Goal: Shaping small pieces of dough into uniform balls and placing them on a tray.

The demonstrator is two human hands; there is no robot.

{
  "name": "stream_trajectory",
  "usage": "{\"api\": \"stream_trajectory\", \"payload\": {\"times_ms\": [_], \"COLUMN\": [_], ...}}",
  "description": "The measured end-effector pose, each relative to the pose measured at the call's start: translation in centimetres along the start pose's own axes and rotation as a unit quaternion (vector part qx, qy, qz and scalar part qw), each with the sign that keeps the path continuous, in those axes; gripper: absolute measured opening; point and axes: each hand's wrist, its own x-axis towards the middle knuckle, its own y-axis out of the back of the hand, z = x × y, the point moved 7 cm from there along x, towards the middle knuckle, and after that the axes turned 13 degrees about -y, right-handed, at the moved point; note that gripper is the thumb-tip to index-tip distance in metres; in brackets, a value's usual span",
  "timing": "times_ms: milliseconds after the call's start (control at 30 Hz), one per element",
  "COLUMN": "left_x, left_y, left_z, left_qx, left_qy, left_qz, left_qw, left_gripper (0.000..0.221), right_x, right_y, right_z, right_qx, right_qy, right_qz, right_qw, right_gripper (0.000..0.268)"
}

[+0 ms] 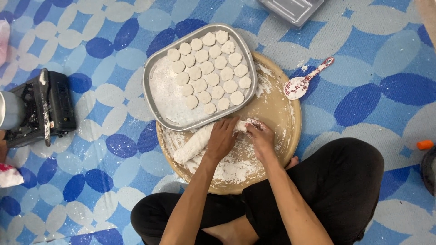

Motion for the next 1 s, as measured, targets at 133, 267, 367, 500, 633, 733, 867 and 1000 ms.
{"api": "stream_trajectory", "payload": {"times_ms": [133,267,367,500,633,733,867,1000], "left_x": [0.6,0.3,-0.1,0.1,-0.2,0.0,0.2,0.3], "left_y": [1.7,-0.2,-0.9,-0.2,-1.3,-0.9,0.4,3.0], "left_z": [0.1,-0.8,-1.2,-1.0,-1.3,-0.9,-0.2,0.5], "left_qx": [-0.009,0.006,0.020,0.025,0.026,0.026,0.016,-0.168], "left_qy": [-0.005,-0.006,-0.016,-0.022,-0.025,-0.025,-0.004,0.069], "left_qz": [0.008,-0.010,-0.012,-0.004,-0.008,0.000,-0.026,-0.059], "left_qw": [1.000,1.000,1.000,0.999,0.999,0.999,1.000,0.982], "left_gripper": [0.057,0.054,0.056,0.053,0.051,0.048,0.053,0.074], "right_x": [-3.0,-1.1,0.3,-0.4,-1.4,-0.7,-2.0,0.5], "right_y": [-1.9,-1.1,-1.0,-1.3,-1.1,0.4,0.8,0.1], "right_z": [-1.6,-1.3,-0.8,-1.3,-1.3,-1.7,-4.3,-2.3], "right_qx": [-0.036,-0.136,-0.196,-0.166,-0.096,-0.054,0.001,-0.018], "right_qy": [-0.032,0.029,0.062,0.060,0.033,0.034,0.053,-0.006], "right_qz": [-0.046,-0.038,-0.021,0.010,0.031,0.041,0.010,-0.114], "right_qw": [0.998,0.990,0.978,0.984,0.994,0.997,0.999,0.993], "right_gripper": [0.029,0.040,0.040,0.034,0.037,0.035,0.040,0.038]}}
